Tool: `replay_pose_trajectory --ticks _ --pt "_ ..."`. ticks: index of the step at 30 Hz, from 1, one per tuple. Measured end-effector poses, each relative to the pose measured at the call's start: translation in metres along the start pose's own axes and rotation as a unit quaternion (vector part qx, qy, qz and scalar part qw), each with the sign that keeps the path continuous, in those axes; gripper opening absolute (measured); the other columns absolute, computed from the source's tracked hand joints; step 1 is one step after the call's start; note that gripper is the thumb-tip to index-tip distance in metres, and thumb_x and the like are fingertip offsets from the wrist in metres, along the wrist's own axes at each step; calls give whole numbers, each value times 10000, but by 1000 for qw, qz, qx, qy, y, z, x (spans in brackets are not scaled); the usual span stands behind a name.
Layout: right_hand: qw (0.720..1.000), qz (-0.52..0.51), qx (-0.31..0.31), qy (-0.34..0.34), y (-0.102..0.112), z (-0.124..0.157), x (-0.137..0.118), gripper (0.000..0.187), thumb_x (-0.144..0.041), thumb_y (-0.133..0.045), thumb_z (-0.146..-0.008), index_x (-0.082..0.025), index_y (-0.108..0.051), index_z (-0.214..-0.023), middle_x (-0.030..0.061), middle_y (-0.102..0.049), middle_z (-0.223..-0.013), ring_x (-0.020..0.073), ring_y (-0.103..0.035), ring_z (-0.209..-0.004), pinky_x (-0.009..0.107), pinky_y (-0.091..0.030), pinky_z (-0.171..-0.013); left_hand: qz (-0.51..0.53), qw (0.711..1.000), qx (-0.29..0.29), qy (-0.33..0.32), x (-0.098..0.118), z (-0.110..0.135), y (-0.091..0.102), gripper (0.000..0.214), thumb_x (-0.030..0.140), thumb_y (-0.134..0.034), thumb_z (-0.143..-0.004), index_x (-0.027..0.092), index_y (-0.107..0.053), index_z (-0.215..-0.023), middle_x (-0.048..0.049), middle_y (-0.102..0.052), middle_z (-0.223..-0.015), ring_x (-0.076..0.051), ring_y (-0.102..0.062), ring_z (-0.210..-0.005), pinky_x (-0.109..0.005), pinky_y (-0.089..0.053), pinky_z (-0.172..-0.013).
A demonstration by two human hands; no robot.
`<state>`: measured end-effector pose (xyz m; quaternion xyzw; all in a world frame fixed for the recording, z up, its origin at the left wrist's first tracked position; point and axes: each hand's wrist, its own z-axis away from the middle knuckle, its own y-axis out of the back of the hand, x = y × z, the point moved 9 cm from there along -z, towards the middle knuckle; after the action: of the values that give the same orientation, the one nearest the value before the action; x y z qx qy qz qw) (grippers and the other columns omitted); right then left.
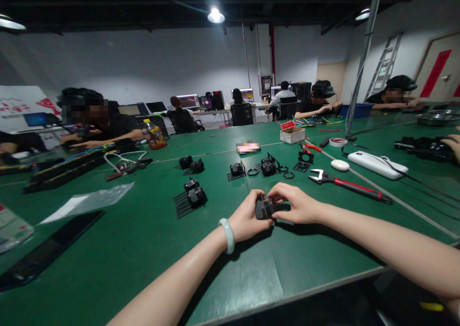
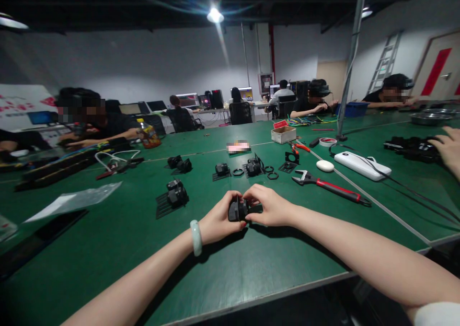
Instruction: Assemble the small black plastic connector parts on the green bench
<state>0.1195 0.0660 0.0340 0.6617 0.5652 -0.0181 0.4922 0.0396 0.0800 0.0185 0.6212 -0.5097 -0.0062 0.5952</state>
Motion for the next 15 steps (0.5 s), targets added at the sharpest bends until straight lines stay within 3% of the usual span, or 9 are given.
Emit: replay_pose_trajectory --ticks 15 --pt "999 -29 -16 -35 -5 0 12 385 -174 -622 -581 -169 -489 -941 39 -535 -902 142 -536 -768 291 -454 -687 -4 1000 -19 18 -5 -1 -3 485 228 -568 -576 161 -336 -997 -8 -432 -869 -144 -437 -766 -262 -387 -657"
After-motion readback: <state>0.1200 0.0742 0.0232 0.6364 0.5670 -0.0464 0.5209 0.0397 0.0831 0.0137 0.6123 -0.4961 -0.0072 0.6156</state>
